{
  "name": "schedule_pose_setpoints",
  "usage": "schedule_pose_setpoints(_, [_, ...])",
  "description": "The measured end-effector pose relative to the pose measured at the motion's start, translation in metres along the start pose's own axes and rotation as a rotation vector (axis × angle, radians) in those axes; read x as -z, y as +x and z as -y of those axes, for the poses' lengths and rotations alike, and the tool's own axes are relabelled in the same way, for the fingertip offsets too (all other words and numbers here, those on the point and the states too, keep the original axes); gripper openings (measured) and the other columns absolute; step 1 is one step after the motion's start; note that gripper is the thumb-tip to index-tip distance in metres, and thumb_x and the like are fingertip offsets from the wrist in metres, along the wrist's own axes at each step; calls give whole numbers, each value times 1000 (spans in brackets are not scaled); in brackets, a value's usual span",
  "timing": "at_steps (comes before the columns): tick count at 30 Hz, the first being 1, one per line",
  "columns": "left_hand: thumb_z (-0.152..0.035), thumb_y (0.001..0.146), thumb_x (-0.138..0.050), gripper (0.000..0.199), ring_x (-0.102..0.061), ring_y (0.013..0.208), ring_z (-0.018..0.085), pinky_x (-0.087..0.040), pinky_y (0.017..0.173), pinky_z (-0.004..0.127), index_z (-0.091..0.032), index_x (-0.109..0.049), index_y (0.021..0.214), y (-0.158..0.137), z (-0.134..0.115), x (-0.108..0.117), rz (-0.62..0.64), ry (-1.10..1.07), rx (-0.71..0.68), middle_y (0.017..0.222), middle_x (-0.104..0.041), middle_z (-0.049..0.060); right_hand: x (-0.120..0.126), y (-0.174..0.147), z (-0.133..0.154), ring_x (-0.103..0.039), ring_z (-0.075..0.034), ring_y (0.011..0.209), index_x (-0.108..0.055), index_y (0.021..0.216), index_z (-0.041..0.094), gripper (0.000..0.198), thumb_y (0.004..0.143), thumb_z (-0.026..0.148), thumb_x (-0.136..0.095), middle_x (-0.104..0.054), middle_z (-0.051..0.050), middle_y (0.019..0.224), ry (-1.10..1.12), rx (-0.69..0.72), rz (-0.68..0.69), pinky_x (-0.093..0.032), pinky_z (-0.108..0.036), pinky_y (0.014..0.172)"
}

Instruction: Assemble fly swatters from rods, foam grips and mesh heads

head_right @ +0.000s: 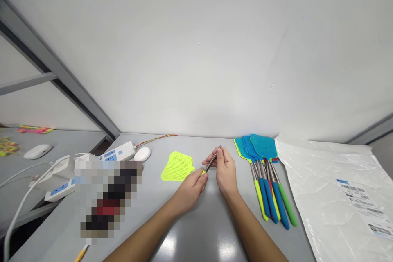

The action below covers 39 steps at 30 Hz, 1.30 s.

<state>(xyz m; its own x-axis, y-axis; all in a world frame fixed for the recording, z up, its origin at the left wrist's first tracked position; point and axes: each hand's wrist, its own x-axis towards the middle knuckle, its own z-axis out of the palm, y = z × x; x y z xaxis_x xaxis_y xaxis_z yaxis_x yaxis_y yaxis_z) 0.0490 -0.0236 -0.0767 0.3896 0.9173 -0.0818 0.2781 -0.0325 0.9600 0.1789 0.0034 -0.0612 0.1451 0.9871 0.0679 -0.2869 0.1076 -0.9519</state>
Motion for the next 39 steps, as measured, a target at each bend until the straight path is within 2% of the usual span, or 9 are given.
schedule_pose_setpoints(11, [-46,95,-34,36,-38,57,13,-27,55,26,-20,-40,70,0,3,-4,-51,-47,-44,62,-43,-3,-8,-6,-5,-66,-15,68,-50,85,22,35,90,57,-46,-57,3,68,-21,-13,2,-49,-25,61])
schedule_pose_setpoints(19, [-47,94,-37,34,-36,55,13,-25,54,26,-20,-45,75,-3,3,-8,-84,-111,-71,61,-43,-3,-9,-10,-1,-67,-15,68,-50,85,23,37,88,60,-48,-61,3,71,-24,-26,22,-48,-25,62])
schedule_pose_setpoints(21, [-48,92,-40,34,-36,55,12,-24,53,26,-20,-46,76,-4,4,-10,-99,-160,-74,60,-43,-3,-8,-10,0,-67,-16,71,-50,85,23,36,89,59,-47,-62,3,71,-23,-23,50,-48,-25,62])
schedule_pose_setpoints(25, [-54,88,-47,37,-31,49,10,-23,49,24,-19,-46,77,-5,4,-14,-50,-419,15,58,-40,-5,-7,-10,2,-67,-18,76,-52,86,23,34,90,56,-48,-62,1,70,-61,-32,114,-49,-27,63])
schedule_pose_setpoints(28, [-61,86,-46,43,-27,42,7,-22,43,22,-20,-44,75,-4,4,-16,-24,-523,76,53,-36,-7,-5,-9,-2,-67,-20,78,-54,89,22,35,88,57,-50,-63,-1,71,-83,-57,135,-50,-29,62])
schedule_pose_setpoints(31, [-67,85,-41,48,-21,37,5,-18,38,20,-21,-38,70,-2,2,-12,-18,-585,106,50,-32,-9,-2,-8,-12,-66,-21,80,-58,96,21,41,88,59,-47,-67,-5,81,-88,-42,123,-50,-31,65])
schedule_pose_setpoints(35, [-74,83,-31,55,-12,34,4,-13,35,19,-23,-26,63,-1,-4,5,-54,-691,108,45,-20,-11,-1,-6,-30,-63,-21,83,-61,98,21,46,91,59,-38,-68,-7,93,-423,83,180,-50,-34,70])
schedule_pose_setpoints(39, [-75,82,-34,59,-12,34,5,-14,35,19,-23,-21,58,-2,-12,29,-188,-808,76,43,-14,-11,-9,-9,-42,-59,-22,91,-64,93,22,31,90,47,-46,-65,-7,97,-675,183,283,-45,-37,82])
